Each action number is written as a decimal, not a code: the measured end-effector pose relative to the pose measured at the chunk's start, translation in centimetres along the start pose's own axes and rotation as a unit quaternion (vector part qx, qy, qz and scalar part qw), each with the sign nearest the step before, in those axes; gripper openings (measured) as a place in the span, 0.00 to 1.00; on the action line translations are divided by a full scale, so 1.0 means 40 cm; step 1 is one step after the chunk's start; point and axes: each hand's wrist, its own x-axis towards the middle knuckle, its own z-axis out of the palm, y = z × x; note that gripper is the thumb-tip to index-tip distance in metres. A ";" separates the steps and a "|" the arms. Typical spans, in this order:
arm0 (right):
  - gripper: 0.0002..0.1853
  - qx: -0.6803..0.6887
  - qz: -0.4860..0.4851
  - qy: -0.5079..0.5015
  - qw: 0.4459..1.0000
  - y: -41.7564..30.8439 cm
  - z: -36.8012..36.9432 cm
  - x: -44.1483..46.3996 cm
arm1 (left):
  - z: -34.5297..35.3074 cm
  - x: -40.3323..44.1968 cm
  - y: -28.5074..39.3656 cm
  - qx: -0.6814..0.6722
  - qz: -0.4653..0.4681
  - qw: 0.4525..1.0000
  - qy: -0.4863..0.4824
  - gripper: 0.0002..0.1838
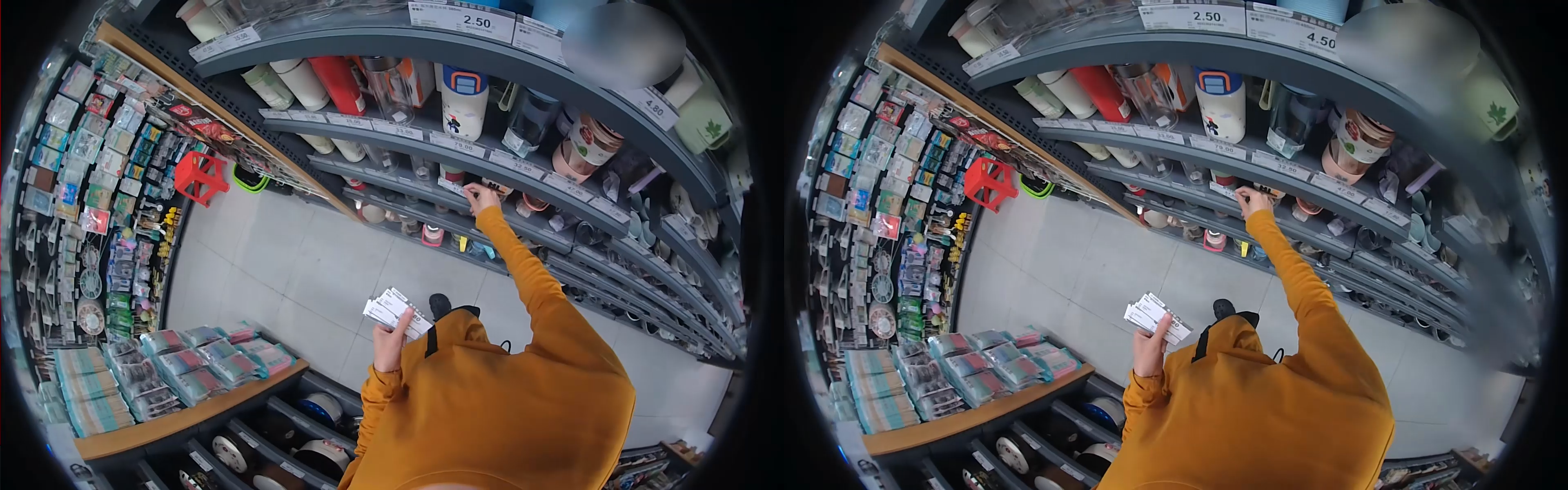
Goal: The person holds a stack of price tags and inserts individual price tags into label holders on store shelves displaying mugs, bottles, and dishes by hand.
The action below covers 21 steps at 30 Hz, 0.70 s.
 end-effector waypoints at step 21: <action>0.13 -0.222 -0.271 0.043 0.936 0.066 0.034 0.009 | 0.059 0.128 0.124 -0.020 0.008 0.999 -0.046 0.13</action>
